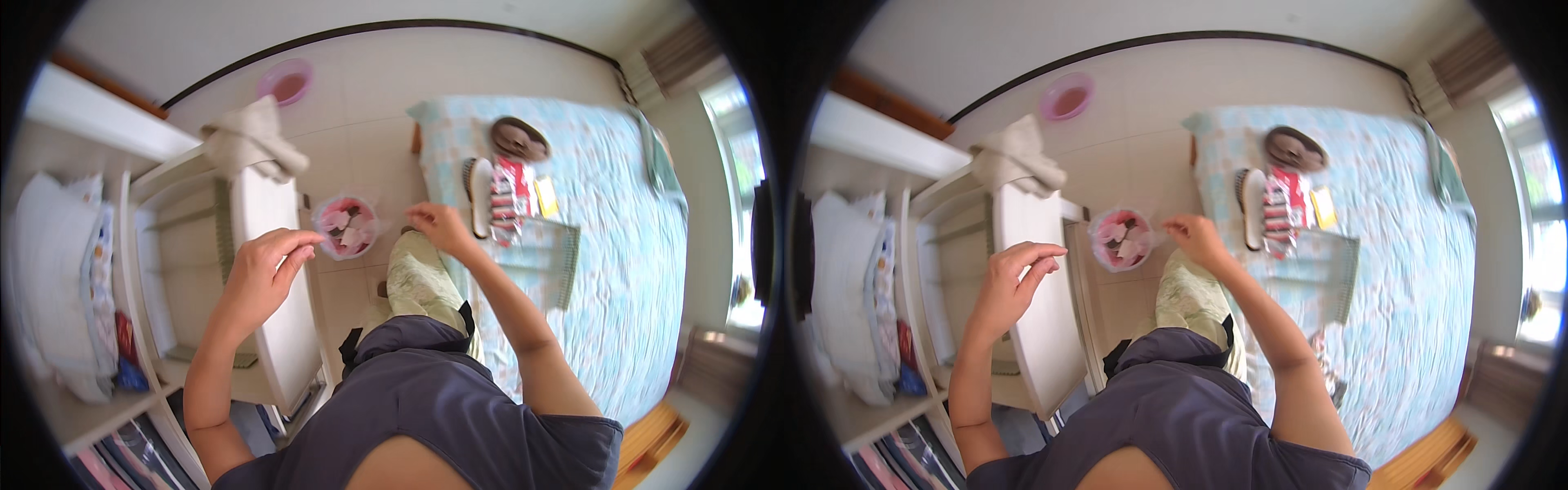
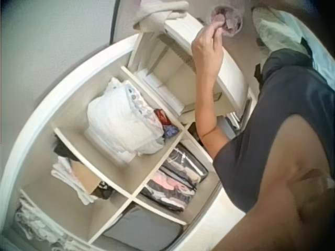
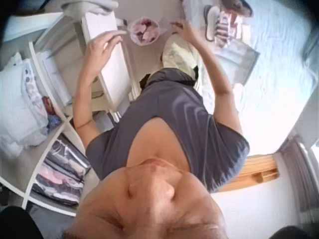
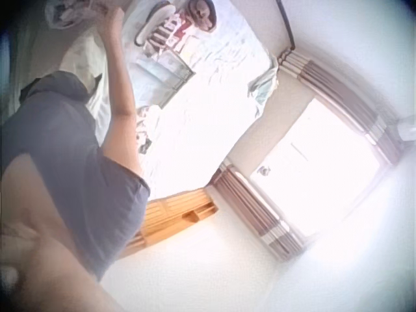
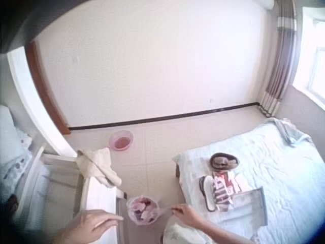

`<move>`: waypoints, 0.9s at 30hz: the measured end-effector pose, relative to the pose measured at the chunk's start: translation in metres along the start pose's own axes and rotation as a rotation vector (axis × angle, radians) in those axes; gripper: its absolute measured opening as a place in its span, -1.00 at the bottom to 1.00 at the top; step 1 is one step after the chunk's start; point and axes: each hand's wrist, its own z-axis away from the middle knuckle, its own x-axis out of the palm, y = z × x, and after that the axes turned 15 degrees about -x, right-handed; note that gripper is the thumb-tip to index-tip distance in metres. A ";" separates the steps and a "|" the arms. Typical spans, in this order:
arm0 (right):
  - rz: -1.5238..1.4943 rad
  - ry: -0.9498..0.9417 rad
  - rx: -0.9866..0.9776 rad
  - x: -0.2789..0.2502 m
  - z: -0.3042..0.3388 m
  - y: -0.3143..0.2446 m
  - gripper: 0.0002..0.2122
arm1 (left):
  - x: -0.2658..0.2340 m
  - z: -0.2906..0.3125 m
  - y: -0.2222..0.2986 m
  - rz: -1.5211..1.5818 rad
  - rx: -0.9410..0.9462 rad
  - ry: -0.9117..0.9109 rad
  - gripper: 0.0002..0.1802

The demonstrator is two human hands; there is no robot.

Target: The person adjusts and snaps together plastic dividers inside a drawer by hand.

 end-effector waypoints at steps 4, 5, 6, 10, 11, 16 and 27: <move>-0.001 0.084 0.167 0.019 0.125 0.074 -0.81 | 0.069 -0.019 0.037 -0.145 0.202 -0.278 -0.81; -0.015 0.109 0.260 0.020 0.151 0.087 -0.81 | 0.090 -0.024 0.044 -0.183 0.248 -0.341 -0.81; -0.029 0.143 0.344 0.020 0.170 0.103 -0.81 | 0.108 -0.031 0.053 -0.226 0.305 -0.398 -0.81; 0.215 0.239 0.550 0.023 0.245 0.160 -0.80 | 0.189 -0.047 0.061 -0.402 0.407 -0.622 -0.78; 0.192 0.263 0.617 0.027 0.265 0.173 -0.79 | 0.211 -0.050 0.061 -0.484 0.398 -0.703 -0.75; 0.098 0.259 0.807 0.026 0.350 0.225 -0.78 | 0.317 -0.055 0.055 -0.680 0.358 -0.882 -0.71; 0.363 0.765 0.758 -0.121 0.354 0.311 -0.82 | 0.413 -0.023 0.065 -0.704 0.273 -0.796 -0.67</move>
